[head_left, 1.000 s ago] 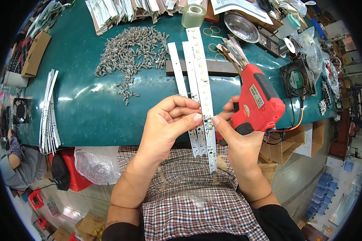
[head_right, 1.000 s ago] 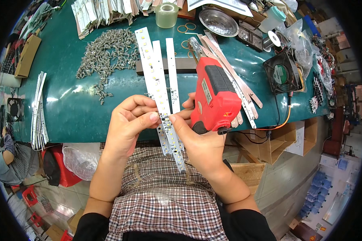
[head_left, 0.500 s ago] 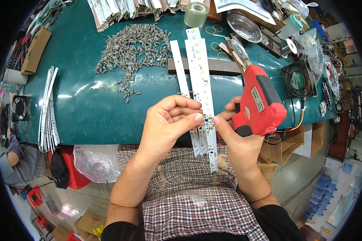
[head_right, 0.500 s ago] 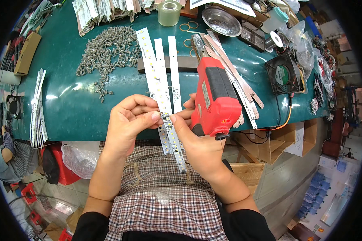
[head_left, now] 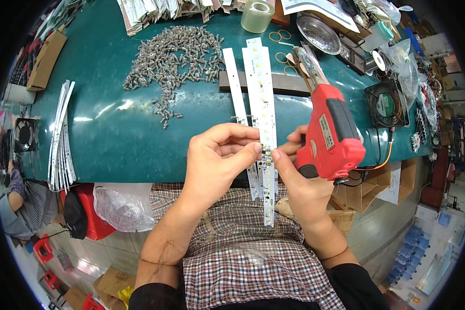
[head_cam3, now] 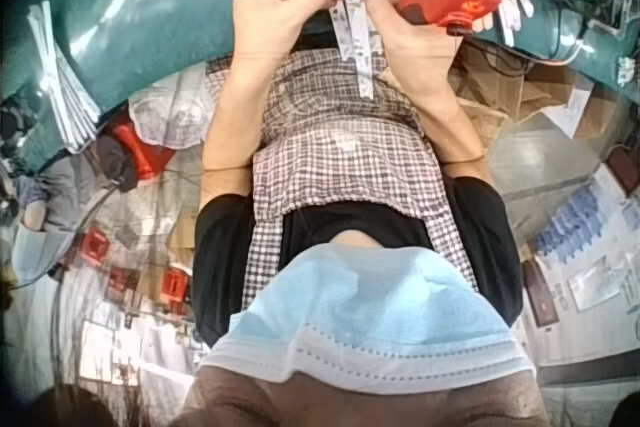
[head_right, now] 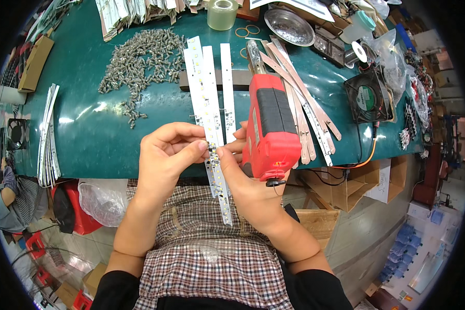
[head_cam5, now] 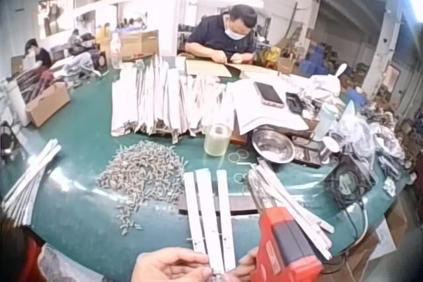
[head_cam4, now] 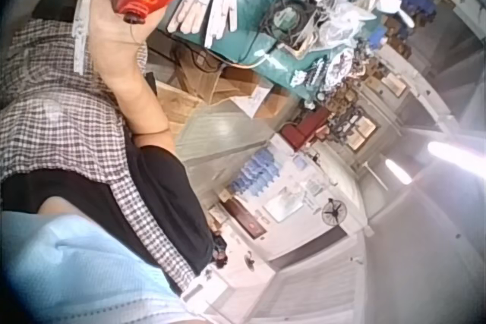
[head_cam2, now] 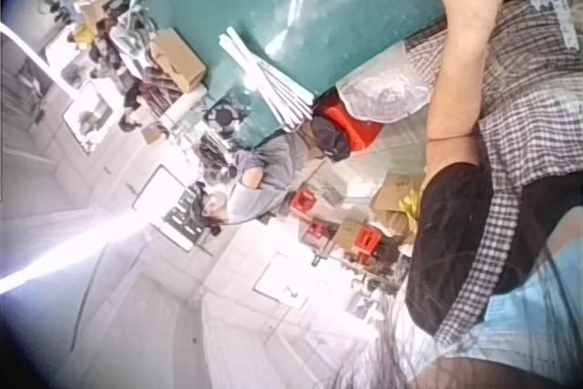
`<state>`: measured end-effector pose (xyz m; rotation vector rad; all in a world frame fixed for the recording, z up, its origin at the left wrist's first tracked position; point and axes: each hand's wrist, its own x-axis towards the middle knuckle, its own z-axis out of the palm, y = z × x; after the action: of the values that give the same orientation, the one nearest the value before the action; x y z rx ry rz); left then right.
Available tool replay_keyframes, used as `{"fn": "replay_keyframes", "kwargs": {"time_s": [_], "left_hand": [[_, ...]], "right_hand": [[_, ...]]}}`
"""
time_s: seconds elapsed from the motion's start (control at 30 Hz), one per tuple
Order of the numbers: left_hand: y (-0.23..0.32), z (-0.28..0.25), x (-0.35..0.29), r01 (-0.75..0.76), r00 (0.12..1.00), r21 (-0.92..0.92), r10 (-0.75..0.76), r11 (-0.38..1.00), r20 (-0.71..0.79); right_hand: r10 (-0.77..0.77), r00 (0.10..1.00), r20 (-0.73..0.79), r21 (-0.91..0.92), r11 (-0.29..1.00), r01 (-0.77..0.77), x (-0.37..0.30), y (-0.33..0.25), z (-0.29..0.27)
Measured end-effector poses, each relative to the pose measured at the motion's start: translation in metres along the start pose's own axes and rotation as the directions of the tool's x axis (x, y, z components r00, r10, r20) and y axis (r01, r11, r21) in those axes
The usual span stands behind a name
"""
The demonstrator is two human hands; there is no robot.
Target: The person empties rubber bands from a metal bowl into a container, hands the bowl away, and places electronic components onto LED strips before soldering them using a soldering iron.
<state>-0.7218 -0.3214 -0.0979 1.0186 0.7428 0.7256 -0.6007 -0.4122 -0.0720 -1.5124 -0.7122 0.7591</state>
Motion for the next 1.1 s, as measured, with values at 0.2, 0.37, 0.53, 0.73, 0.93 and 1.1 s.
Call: {"fn": "replay_keyframes", "kwargs": {"time_s": [0.2, 0.37, 0.53, 0.73, 0.93, 1.1], "left_hand": [[0.0, -0.017, 0.008, 0.016, 0.997, 0.027, -0.014, 1.0, -0.076], [0.005, -0.05, 0.019, 0.03, 0.979, 0.214, 0.014, 0.976, -0.201], [0.003, -0.057, 0.023, 0.097, 0.97, 0.249, -0.035, 0.964, -0.241], [-0.004, -0.051, 0.03, 0.111, 0.977, 0.252, -0.06, 0.961, -0.202], [-0.015, -0.034, 0.046, 0.08, 0.988, 0.342, -0.029, 0.936, -0.151], [-0.017, -0.029, 0.046, 0.052, 0.983, 0.514, 0.047, 0.856, -0.178]], "right_hand": [[-0.07, 0.997, -0.013, -0.035, 0.997, 0.07, 0.003, 0.016, -0.002], [-0.47, 0.873, 0.129, -0.678, 0.601, 0.423, 0.022, 0.027, 0.005], [-0.402, 0.897, 0.185, -0.732, 0.553, 0.399, 0.024, 0.042, 0.021], [-0.352, 0.926, 0.135, -0.797, 0.517, 0.313, 0.03, 0.048, 0.008], [-0.399, 0.91, 0.111, -0.834, 0.461, 0.304, 0.035, 0.047, -0.014], [-0.443, 0.889, 0.113, -0.76, 0.538, 0.365, 0.031, 0.033, -0.024]]}}
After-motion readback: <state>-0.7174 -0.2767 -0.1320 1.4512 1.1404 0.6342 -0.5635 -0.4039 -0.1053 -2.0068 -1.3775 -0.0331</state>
